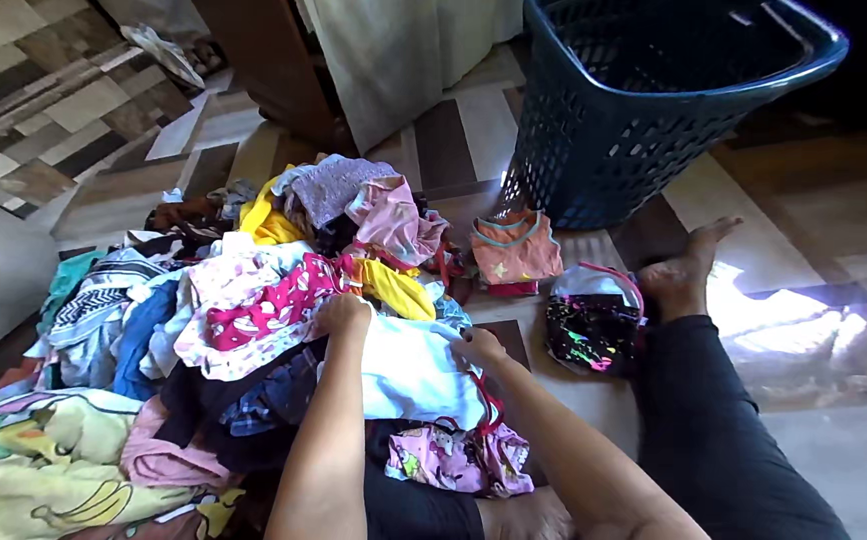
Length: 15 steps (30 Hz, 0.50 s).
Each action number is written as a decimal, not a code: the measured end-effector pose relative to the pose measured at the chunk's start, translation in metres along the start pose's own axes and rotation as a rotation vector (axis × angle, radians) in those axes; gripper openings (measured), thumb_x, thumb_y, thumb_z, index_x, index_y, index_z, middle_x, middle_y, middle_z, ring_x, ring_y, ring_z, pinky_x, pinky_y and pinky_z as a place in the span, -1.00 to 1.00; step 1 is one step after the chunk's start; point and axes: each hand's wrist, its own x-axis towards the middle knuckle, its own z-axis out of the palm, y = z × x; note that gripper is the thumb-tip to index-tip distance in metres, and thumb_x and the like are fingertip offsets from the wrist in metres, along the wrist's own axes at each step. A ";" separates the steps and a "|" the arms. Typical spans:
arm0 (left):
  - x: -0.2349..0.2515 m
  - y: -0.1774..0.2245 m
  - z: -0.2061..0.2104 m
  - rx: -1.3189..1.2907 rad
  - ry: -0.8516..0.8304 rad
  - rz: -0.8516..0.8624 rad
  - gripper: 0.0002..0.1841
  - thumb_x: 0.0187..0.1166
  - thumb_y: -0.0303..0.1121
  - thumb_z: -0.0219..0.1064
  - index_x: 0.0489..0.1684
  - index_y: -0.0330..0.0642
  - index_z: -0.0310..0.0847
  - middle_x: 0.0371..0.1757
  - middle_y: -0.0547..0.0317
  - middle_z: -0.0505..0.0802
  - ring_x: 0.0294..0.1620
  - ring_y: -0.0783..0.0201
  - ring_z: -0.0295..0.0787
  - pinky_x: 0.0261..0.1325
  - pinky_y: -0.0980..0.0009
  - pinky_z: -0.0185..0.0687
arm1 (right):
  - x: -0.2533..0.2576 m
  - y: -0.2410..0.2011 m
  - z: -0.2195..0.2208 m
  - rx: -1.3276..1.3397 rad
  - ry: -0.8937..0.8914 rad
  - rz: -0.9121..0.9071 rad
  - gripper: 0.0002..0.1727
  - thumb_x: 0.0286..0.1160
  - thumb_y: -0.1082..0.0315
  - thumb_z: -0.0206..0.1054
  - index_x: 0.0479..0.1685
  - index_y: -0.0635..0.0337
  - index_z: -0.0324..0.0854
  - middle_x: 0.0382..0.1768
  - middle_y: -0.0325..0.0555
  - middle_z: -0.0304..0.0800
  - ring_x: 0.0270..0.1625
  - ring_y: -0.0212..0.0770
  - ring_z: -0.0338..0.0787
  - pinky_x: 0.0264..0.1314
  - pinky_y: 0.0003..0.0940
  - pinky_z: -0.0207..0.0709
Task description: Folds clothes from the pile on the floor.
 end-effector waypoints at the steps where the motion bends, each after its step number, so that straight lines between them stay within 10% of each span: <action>1: 0.006 -0.005 -0.001 -0.081 0.005 0.018 -0.63 0.67 -0.14 0.26 0.03 -0.28 0.80 0.21 -0.33 0.80 0.35 -0.31 0.68 0.30 -0.39 0.45 | -0.001 -0.001 -0.003 0.064 0.018 -0.025 -0.53 0.71 0.16 0.23 0.30 0.45 0.58 0.29 0.40 0.66 0.40 0.25 0.64 0.49 0.27 0.39; 6: 0.019 -0.016 -0.002 -0.763 0.014 0.066 -0.68 0.67 -0.29 0.31 0.09 -0.44 0.70 0.10 -0.41 0.76 0.18 -0.24 0.68 0.28 -0.27 0.49 | -0.004 0.006 -0.005 0.555 0.009 -0.068 -0.59 0.65 0.42 0.22 0.40 0.39 0.36 -0.03 0.14 0.63 -0.12 -0.14 0.64 -0.02 -0.17 0.57; 10: 0.014 -0.013 -0.003 -0.994 -0.035 0.038 -0.69 0.68 -0.33 0.27 0.18 -0.42 0.65 0.17 -0.34 0.74 0.20 -0.12 0.65 0.29 -0.15 0.50 | -0.011 0.004 -0.007 0.640 -0.161 -0.093 -0.43 0.69 0.43 0.19 0.69 0.22 0.23 0.31 0.16 0.62 0.17 -0.11 0.72 0.20 -0.15 0.63; 15: 0.016 -0.016 0.006 -1.036 -0.032 0.090 -0.39 0.57 -0.34 0.46 0.59 -0.36 0.38 0.53 -0.35 0.55 0.54 -0.15 0.47 0.53 -0.13 0.37 | -0.013 0.006 -0.011 0.802 -0.234 -0.148 -0.35 0.54 0.70 0.04 0.67 0.13 0.22 0.27 0.10 0.64 0.04 -0.17 0.78 0.04 -0.21 0.70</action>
